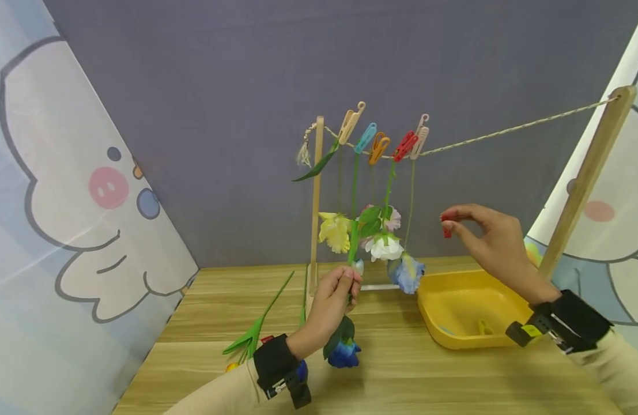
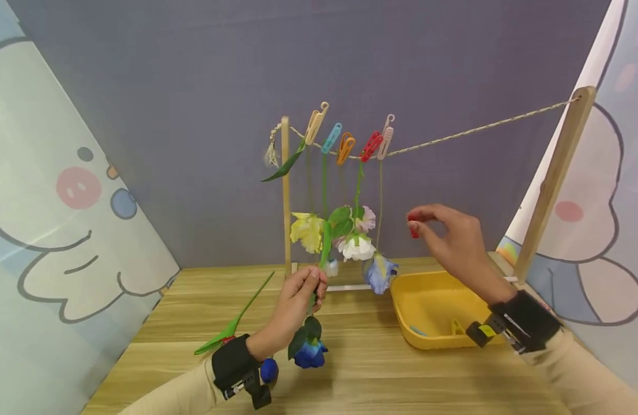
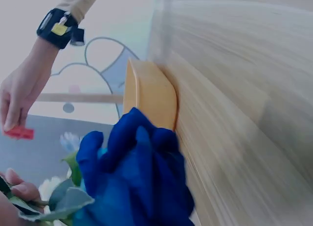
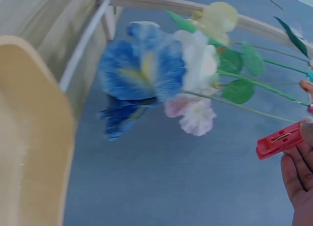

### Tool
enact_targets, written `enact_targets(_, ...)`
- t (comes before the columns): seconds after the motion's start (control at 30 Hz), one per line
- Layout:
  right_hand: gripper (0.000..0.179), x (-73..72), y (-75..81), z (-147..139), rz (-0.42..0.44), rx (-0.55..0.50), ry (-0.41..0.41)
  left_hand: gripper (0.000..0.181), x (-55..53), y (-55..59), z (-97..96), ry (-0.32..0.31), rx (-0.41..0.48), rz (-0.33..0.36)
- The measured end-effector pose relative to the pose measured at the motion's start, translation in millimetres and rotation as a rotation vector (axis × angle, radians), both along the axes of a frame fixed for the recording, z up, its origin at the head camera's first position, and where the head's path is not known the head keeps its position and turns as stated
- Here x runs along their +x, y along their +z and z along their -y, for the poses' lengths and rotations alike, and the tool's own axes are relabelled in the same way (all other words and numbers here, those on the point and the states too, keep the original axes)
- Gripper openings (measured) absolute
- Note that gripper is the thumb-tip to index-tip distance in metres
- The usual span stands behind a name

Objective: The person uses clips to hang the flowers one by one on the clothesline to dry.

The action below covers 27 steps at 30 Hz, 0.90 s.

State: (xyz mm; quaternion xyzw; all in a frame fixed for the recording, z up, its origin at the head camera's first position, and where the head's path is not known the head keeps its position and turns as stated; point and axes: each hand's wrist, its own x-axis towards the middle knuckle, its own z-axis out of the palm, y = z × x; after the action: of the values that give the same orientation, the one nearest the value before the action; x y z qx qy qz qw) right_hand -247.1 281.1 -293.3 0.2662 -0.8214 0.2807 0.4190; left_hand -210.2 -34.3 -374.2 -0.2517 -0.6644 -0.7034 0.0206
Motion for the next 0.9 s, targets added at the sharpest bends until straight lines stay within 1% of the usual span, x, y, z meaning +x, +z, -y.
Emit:
enact_targets(0.13, 0.03, -3.7, 15.9, 2.2, 0.005, -0.064, 0.07, 0.037, -3.7, 0.6, -22.7, -0.033, 0.079, -0.088)
enact_targets(0.2, 0.028, -3.4, 26.1, 6.2, 0.009, -0.112, 0.117, 0.037, -6.4, 0.5, -34.1, -0.058, 0.114, -0.115)
enact_targets(0.3, 0.025, 0.0, 44.4, 12.9, 0.004, -0.18, 0.175, 0.038, -11.2, 0.8, -51.7, -0.092, 0.141, -0.149)
enact_targets(0.37, 0.025, 1.1, 56.0, 14.8, -0.003, -0.215, 0.192, 0.038, -14.3, 1.8, -63.7, -0.112, 0.148, -0.171)
enact_targets(0.43, 0.023, -1.2, 64.8, 12.6, -0.006, -0.242, 0.195, 0.038, -16.6, 3.3, -75.0, -0.131, 0.152, -0.181)
enact_targets(0.6, 0.02, -18.6, 80.1, 0.5, -0.022, -0.286, 0.191, 0.037, -22.8, 9.3, -98.6, -0.198, 0.163, -0.189)
enact_targets(0.7, 0.018, -26.5, 90.4, -2.8, -0.029, -0.32, 0.182, 0.036, -28.5, 16.9, -110.8, -0.198, 0.168, -0.212)
enact_targets(0.83, 0.018, -31.3, 104.3, -1.7, -0.016, -0.38, 0.178, 0.035, -35.7, 32.4, -125.4, -0.15, 0.198, -0.224)
enact_targets(0.9, 0.018, -32.9, 110.8, -0.6, -0.018, -0.386, 0.175, 0.035, -39.1, 41.7, -132.4, -0.135, 0.218, -0.21)
